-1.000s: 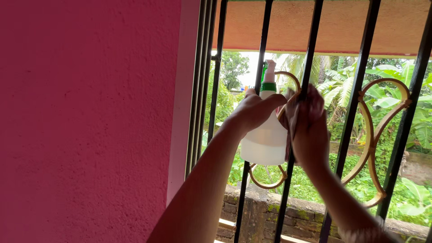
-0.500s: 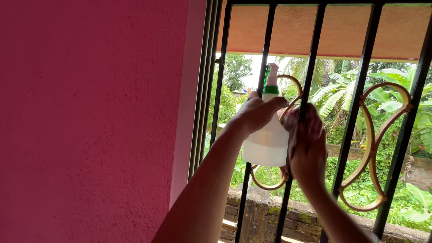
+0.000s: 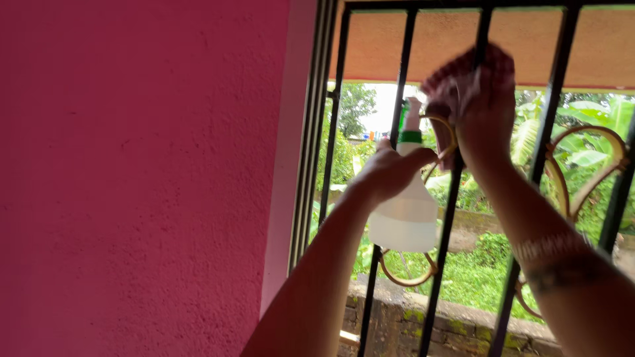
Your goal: The person sprays a cleaning solution onto a black metal window grille and wipes it with a cloth. The person repeatedly sprays and wipes different sections of the grille, including the decorative loops and vertical bars, to remove dirt.
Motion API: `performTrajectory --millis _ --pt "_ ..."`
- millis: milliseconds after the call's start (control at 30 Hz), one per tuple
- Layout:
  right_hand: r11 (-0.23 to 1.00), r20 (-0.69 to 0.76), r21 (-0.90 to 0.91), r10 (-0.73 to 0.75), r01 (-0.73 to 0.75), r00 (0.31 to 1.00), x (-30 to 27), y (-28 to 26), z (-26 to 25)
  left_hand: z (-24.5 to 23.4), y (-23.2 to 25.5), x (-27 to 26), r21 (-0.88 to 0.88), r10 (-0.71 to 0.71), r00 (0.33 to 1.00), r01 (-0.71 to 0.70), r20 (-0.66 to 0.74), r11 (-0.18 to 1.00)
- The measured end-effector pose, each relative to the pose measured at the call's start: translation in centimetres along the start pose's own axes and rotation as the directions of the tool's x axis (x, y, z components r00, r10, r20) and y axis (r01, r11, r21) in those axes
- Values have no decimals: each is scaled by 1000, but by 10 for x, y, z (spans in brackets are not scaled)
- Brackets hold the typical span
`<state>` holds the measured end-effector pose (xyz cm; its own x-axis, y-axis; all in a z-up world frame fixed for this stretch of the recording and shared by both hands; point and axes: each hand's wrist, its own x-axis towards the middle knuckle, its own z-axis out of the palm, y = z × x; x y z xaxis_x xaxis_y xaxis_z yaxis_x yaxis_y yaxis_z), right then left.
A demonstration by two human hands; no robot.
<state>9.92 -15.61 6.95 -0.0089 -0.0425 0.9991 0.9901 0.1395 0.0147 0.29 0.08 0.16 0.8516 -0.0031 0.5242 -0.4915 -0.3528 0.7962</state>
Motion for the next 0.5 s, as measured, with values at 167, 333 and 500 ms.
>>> performTrajectory --millis 167,333,500 --pt "959 -35 -283 16 -25 999 -70 -36 5 0 0 -3 21 8 1000 -7 -22 1000" --pt "909 -131 -367 160 -197 978 -131 -50 11 1 -1 0 39 15 1000 -14 -17 999" --pt "909 -67 -385 145 -160 987 -185 -59 11 0 -1 -2 16 20 1000 -20 -13 1000"
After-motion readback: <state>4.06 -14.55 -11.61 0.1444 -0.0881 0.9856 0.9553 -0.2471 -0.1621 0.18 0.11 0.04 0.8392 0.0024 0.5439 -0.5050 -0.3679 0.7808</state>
